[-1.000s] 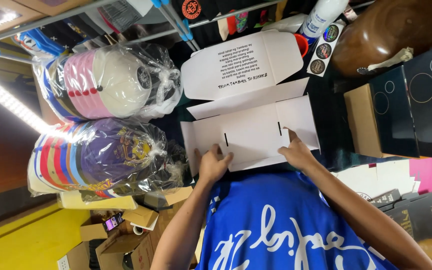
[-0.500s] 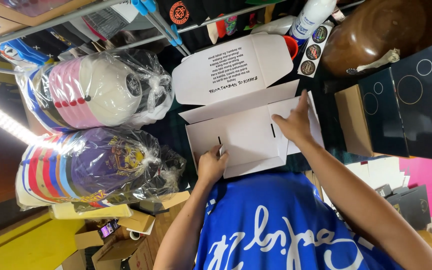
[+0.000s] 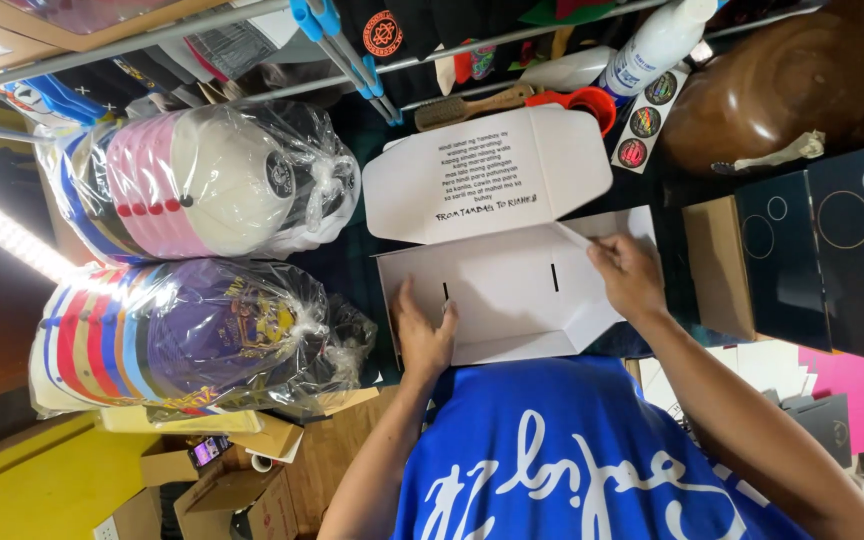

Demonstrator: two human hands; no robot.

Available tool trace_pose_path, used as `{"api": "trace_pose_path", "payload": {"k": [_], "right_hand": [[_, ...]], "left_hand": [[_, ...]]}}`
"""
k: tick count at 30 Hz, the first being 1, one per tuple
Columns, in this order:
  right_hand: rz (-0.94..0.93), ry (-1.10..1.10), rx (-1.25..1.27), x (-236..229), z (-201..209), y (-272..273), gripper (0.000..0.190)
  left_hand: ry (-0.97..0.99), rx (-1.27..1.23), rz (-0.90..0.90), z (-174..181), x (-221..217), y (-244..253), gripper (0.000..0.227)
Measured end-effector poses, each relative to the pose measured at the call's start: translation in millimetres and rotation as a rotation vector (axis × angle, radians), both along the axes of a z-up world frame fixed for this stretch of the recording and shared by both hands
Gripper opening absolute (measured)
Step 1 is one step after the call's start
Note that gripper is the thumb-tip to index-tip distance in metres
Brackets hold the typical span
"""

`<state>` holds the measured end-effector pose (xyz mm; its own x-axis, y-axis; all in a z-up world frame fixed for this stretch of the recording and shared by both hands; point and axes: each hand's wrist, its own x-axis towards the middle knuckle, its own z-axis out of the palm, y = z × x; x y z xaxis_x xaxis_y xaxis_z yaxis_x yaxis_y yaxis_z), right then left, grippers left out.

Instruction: The person assembles small brown cardboard boxes with clear windows by folding the flaps and inserting items. They then assemble a larger white cardboard box with printed text, folding the sides and closing the lid.

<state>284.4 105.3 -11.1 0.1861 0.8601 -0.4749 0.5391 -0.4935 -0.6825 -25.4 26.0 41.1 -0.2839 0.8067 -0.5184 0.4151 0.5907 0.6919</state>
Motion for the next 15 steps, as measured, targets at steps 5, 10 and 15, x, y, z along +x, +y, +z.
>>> {"api": "trace_pose_path", "payload": {"k": [5,10,15], "right_hand": [[0.109,0.308,0.084,30,-29,-32,0.021],[0.164,0.380,-0.126,17,36,-30,0.039],[0.339,0.306,-0.337,20,44,-38,0.080]], "left_hand": [[0.099,0.433,0.037,-43,-19,-7,0.131],[0.188,0.450,-0.145,-29,-37,17,0.129],[0.386,0.422,-0.252,-25,-54,34,0.121]]}}
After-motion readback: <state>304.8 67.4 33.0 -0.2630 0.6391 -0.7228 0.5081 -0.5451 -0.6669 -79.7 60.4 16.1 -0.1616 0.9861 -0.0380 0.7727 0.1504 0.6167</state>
